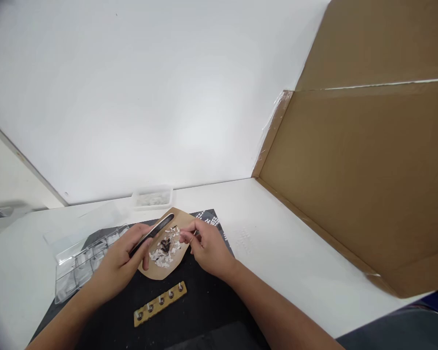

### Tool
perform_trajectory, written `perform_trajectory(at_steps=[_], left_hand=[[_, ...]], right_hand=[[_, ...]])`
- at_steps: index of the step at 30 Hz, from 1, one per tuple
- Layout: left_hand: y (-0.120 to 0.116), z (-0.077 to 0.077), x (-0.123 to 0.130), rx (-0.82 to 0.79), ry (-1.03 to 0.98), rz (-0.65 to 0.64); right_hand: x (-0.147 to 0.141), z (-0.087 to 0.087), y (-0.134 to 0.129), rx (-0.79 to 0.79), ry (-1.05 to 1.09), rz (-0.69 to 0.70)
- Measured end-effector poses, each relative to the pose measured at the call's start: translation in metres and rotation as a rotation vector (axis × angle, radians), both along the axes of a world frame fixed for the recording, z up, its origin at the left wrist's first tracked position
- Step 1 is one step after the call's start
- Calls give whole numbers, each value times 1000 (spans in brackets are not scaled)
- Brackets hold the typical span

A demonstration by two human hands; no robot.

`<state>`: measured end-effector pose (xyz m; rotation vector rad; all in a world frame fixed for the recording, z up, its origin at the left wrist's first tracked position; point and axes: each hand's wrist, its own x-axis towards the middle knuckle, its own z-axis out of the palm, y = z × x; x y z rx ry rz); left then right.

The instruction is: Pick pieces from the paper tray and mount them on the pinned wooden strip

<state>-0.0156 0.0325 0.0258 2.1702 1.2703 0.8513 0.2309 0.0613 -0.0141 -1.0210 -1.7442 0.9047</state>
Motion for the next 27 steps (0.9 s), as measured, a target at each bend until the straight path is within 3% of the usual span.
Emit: perform_trajectory(at_steps=[5,11,16,27], left_hand=[[-7,-5,8,-152,-134,-12],[-14,-11,16,-299,-244,-5],[-17,-10,18,-489,-388,-9],[-20,-13,12,-535,-343,26]], right_hand=[[-15,6,-13,250,-5,-56],[-26,5,-16,410,-79,-177],[-27,2,-14,434,-130,-150],[-27,2,-17,502,-197,-113]])
